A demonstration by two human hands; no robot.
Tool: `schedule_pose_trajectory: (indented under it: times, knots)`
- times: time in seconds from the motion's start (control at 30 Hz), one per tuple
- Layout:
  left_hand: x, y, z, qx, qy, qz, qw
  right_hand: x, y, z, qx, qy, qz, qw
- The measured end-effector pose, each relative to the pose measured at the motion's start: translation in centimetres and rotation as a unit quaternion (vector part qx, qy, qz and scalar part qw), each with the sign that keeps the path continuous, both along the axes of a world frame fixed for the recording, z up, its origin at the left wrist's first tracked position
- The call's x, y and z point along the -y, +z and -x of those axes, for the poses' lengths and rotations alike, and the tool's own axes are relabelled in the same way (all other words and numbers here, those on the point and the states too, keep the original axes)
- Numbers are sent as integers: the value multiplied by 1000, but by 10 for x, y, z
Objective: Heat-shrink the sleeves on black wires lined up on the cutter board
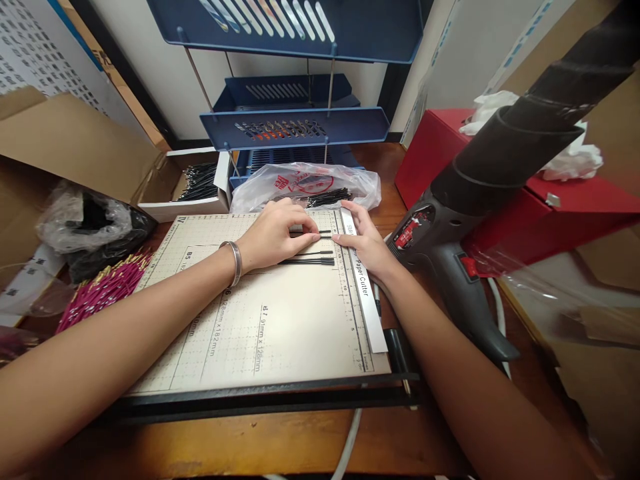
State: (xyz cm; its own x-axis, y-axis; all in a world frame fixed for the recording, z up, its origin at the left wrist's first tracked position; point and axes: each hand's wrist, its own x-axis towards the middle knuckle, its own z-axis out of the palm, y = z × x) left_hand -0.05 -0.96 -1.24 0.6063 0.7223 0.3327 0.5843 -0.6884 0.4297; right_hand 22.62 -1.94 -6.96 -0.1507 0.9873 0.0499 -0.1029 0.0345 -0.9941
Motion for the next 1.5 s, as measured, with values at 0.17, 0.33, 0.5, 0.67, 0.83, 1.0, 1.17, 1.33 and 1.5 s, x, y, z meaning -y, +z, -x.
schedule_pose_trajectory:
  times: [0.17, 0.33, 0.5, 0.67, 0.83, 1.0, 1.17, 1.33, 1.5]
  knots:
    - [-1, -2, 2, 5, -14, -17, 1000, 1, 2, 0, -3, 3, 7, 1000]
    - [-2, -3, 1, 14, -20, -30, 999, 1, 3, 0, -3, 0, 5, 1000]
    - [-1, -3, 1, 12, -16, -32, 999, 3, 4, 0, -5, 1, 7, 1000]
    - [-1, -2, 1, -1, -12, -31, 999, 2, 2, 0, 8, 0, -2, 1000]
    - [-1, -2, 1, -2, -11, -32, 999, 2, 2, -1, 17, 0, -6, 1000]
    - [-1, -3, 1, -1, -11, -34, 999, 2, 2, -1, 17, 11, -14, 1000]
    - [-1, -3, 1, -8, -10, -32, 999, 3, 3, -1, 11, 9, -10, 1000]
    - [0, -2, 0, -11, -3, -30, 999, 3, 4, -1, 27, 2, -9, 1000]
    - [5, 3, -1, 11, 4, -31, 999, 1, 3, 0, 16, -5, -2, 1000]
